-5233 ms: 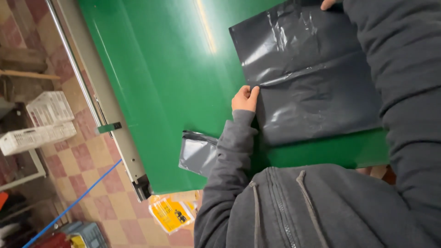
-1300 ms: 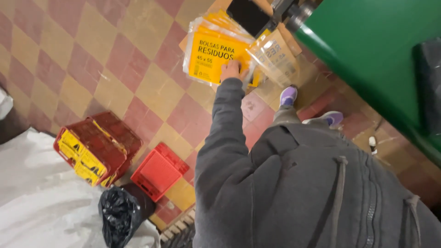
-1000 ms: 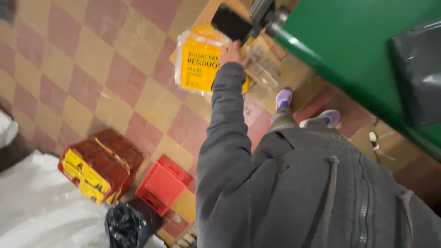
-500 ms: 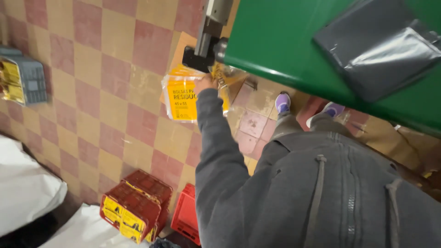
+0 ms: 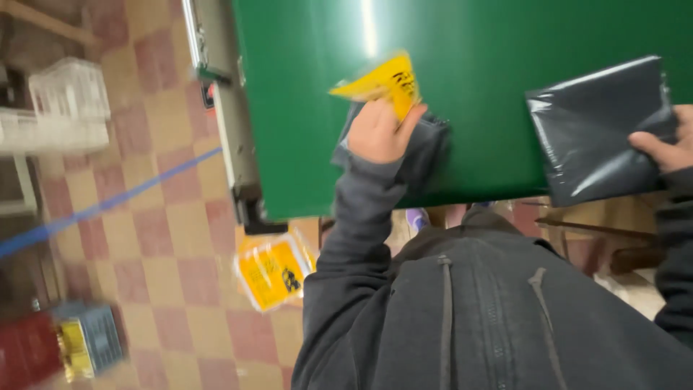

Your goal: Folding plastic trash bags and placing them into yellow retail packaging.

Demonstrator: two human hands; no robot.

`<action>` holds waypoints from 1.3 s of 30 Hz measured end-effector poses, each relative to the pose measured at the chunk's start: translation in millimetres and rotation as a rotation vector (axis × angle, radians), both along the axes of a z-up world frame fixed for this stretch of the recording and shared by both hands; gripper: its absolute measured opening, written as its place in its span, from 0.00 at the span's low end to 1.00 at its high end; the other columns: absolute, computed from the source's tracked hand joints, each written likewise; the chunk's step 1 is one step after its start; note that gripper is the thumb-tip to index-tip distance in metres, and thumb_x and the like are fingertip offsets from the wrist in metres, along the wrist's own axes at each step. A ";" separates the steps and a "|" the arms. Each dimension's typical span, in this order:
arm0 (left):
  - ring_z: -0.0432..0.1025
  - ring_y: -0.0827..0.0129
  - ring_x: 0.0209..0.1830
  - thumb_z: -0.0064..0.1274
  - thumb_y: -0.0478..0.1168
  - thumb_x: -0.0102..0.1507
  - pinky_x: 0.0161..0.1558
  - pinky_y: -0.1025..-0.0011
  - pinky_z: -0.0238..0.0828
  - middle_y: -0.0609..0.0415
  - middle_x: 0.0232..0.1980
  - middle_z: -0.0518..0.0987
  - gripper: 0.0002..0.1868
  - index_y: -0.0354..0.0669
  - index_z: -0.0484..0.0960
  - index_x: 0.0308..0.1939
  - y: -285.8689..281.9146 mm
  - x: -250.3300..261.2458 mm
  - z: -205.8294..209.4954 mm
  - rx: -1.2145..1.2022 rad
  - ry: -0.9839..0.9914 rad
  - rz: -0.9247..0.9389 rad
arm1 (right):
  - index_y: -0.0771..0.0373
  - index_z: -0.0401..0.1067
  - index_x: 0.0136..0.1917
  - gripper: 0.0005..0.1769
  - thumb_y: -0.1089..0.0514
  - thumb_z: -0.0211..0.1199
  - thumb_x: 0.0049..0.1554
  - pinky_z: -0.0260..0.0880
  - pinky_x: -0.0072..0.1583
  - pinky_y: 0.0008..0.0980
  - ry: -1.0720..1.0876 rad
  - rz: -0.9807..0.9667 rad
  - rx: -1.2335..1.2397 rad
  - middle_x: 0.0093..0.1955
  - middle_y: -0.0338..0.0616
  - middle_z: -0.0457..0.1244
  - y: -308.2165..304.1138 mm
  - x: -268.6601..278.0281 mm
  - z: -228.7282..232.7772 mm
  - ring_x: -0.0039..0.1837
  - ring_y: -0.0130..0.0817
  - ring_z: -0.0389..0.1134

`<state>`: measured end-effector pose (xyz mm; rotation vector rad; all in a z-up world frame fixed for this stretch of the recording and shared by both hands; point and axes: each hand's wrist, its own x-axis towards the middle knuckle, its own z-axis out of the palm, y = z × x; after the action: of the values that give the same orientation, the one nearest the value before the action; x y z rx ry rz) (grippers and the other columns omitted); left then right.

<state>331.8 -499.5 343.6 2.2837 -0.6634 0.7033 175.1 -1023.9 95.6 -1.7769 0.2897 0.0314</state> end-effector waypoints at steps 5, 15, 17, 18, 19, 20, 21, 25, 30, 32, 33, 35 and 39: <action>0.70 0.52 0.36 0.56 0.42 0.68 0.39 0.57 0.68 0.49 0.36 0.73 0.10 0.41 0.77 0.37 -121.2 38.4 -113.5 0.070 0.128 -0.068 | 0.73 0.62 0.67 0.24 0.67 0.70 0.64 0.70 0.67 0.32 -0.068 -0.130 -0.007 0.63 0.48 0.66 14.7 -31.1 22.3 0.63 0.31 0.68; 0.73 0.52 0.40 0.45 0.38 0.72 0.42 0.63 0.71 0.47 0.43 0.75 0.09 0.38 0.78 0.50 -211.8 23.7 -137.3 -0.114 0.330 0.021 | 0.70 0.63 0.69 0.28 0.60 0.69 0.60 0.71 0.59 0.36 0.154 -0.072 0.015 0.61 0.49 0.66 44.7 -4.5 66.3 0.59 0.35 0.69; 0.71 0.70 0.32 0.49 0.40 0.72 0.37 0.69 0.70 0.54 0.36 0.78 0.08 0.38 0.76 0.48 -218.7 17.3 -168.4 -0.639 0.636 0.078 | 0.70 0.64 0.67 0.27 0.59 0.69 0.59 0.71 0.56 0.36 0.165 0.004 -0.035 0.57 0.51 0.67 58.9 9.5 65.2 0.55 0.36 0.69; 0.71 0.70 0.32 0.49 0.40 0.72 0.37 0.69 0.70 0.54 0.36 0.78 0.08 0.38 0.76 0.48 -219.8 14.9 -176.3 -0.637 0.632 0.084 | 0.70 0.64 0.67 0.27 0.59 0.69 0.59 0.71 0.56 0.36 0.163 0.010 -0.031 0.57 0.51 0.67 62.6 18.1 63.2 0.55 0.36 0.69; 0.69 0.75 0.30 0.52 0.40 0.71 0.34 0.71 0.68 0.56 0.34 0.77 0.08 0.37 0.75 0.46 -220.5 12.5 -184.3 -0.768 0.738 0.056 | 0.71 0.64 0.66 0.27 0.59 0.69 0.58 0.71 0.56 0.36 0.122 0.010 -0.004 0.56 0.51 0.67 66.7 26.7 61.4 0.55 0.36 0.69; 0.67 0.79 0.27 0.55 0.40 0.71 0.31 0.74 0.65 0.58 0.33 0.76 0.09 0.37 0.75 0.45 -221.1 8.7 -192.5 -0.899 0.847 0.025 | 0.71 0.64 0.66 0.26 0.60 0.69 0.58 0.70 0.56 0.35 0.084 0.009 0.023 0.56 0.51 0.67 71.3 33.3 59.7 0.55 0.36 0.69; 0.67 0.79 0.27 0.55 0.40 0.71 0.31 0.74 0.65 0.58 0.33 0.76 0.09 0.37 0.75 0.45 -226.3 7.8 -176.6 -0.897 0.846 0.030 | 0.71 0.64 0.66 0.26 0.60 0.69 0.58 0.70 0.56 0.35 0.085 0.013 0.028 0.56 0.51 0.67 73.8 41.9 63.8 0.55 0.36 0.69; 0.73 0.68 0.26 0.57 0.44 0.68 0.31 0.73 0.68 0.52 0.31 0.78 0.13 0.36 0.78 0.39 -239.9 6.4 -138.6 -0.315 0.580 0.032 | 0.71 0.63 0.66 0.26 0.61 0.67 0.59 0.70 0.57 0.35 0.026 0.026 0.111 0.57 0.49 0.67 75.9 64.8 67.1 0.56 0.36 0.69; 0.71 0.68 0.19 0.46 0.52 0.71 0.25 0.71 0.68 0.51 0.24 0.77 0.23 0.35 0.82 0.36 -225.9 12.5 -194.5 -0.667 0.882 0.120 | 0.71 0.63 0.67 0.27 0.61 0.68 0.59 0.69 0.59 0.37 -0.015 0.013 0.070 0.59 0.51 0.66 42.5 65.3 71.3 0.59 0.38 0.68; 0.76 0.64 0.21 0.24 0.66 0.75 0.23 0.74 0.60 0.51 0.24 0.78 0.41 0.37 0.77 0.29 -213.5 11.4 -221.8 -0.961 1.050 0.229 | 0.72 0.63 0.66 0.25 0.62 0.70 0.61 0.69 0.64 0.41 0.003 -0.166 -0.125 0.63 0.54 0.65 14.6 53.9 73.3 0.62 0.42 0.67; 0.76 0.64 0.21 0.24 0.66 0.75 0.23 0.74 0.60 0.51 0.24 0.78 0.41 0.37 0.77 0.29 -220.3 2.7 -228.6 -0.958 1.049 0.229 | 0.72 0.63 0.66 0.25 0.62 0.70 0.61 0.69 0.64 0.41 0.003 -0.168 -0.122 0.63 0.54 0.65 4.0 48.4 82.4 0.62 0.42 0.67; 0.78 0.62 0.36 0.20 0.68 0.74 0.31 0.72 0.67 0.52 0.35 0.77 0.38 0.41 0.75 0.41 -231.6 -20.6 -241.8 -1.384 1.308 0.222 | 0.73 0.57 0.76 0.28 0.67 0.62 0.67 0.65 0.75 0.41 -0.275 -0.255 -0.075 0.75 0.56 0.61 -16.0 34.3 101.2 0.74 0.46 0.64; 0.78 0.59 0.40 0.31 0.59 0.76 0.36 0.68 0.71 0.49 0.38 0.79 0.26 0.42 0.74 0.42 -251.4 -68.4 -202.1 -1.313 1.644 -0.059 | 0.71 0.55 0.79 0.29 0.64 0.59 0.68 0.64 0.78 0.40 -0.256 -0.352 0.110 0.77 0.54 0.59 -61.5 1.6 53.7 0.77 0.45 0.63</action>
<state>263.4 -750.9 141.4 0.9209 0.4680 -0.7028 176.7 -1085.3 149.3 -1.5797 0.4022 -0.4202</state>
